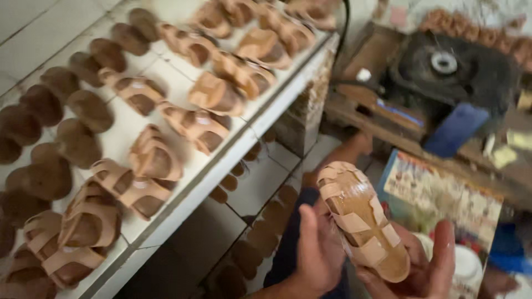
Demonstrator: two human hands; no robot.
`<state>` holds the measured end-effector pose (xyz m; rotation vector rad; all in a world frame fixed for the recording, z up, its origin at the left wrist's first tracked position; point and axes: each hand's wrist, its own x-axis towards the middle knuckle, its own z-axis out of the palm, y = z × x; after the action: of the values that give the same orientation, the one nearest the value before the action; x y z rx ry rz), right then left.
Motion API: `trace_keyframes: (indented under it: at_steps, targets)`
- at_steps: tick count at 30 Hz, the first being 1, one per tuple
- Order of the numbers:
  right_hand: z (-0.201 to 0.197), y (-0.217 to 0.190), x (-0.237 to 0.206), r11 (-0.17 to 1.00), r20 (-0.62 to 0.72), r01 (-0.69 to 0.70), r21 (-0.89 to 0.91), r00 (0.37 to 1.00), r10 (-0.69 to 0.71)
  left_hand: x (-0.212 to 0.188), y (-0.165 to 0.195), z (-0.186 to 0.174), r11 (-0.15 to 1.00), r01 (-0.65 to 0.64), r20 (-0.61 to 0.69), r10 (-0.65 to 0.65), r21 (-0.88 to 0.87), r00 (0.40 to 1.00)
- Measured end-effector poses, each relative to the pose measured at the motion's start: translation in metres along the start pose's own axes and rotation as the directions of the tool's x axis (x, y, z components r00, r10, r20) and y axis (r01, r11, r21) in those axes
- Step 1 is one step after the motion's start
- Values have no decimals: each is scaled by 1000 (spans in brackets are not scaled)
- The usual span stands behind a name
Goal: The person sits on the floor of a sandal workshop and assembles sandals. They press and shape a sandal upper, apply glue from a small container to the sole, then press the upper onto the sole and stack the finished pairs on the work board.
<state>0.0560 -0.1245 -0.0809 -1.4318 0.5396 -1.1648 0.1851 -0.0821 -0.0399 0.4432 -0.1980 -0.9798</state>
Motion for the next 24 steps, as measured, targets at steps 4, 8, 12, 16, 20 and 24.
trace_keyframes:
  at_steps: [4, 8, 12, 16, 20, 24]
  targets:
    - [21, -25, 61, 979, 109, -135, 152, 987, 119, 4, 71, -23, 812, -334, 30, 365, 479, 931]
    - [68, -55, 129, 986, 278, -159, -46, 946, 165, -13, 141, -70, 279, -502, 222, 653, 819, 724]
    - [153, -68, 202, 969, 444, -33, -244, 885, 142, -16, 191, -103, -347, -625, 648, 677, 699, 349]
    - [261, -78, 254, 938, 646, 105, -331, 749, 144, -17, 222, -121, -537, -482, 721, 512, 693, 466]
    - [364, -65, 286, 941, 775, 96, -324, 597, 206, 7, 217, -144, -737, -253, 753, 491, 627, 437]
    - [420, -34, 294, 868, 834, 331, -371, 529, 155, 25, 203, -174, -837, -114, 826, 491, 536, 278]
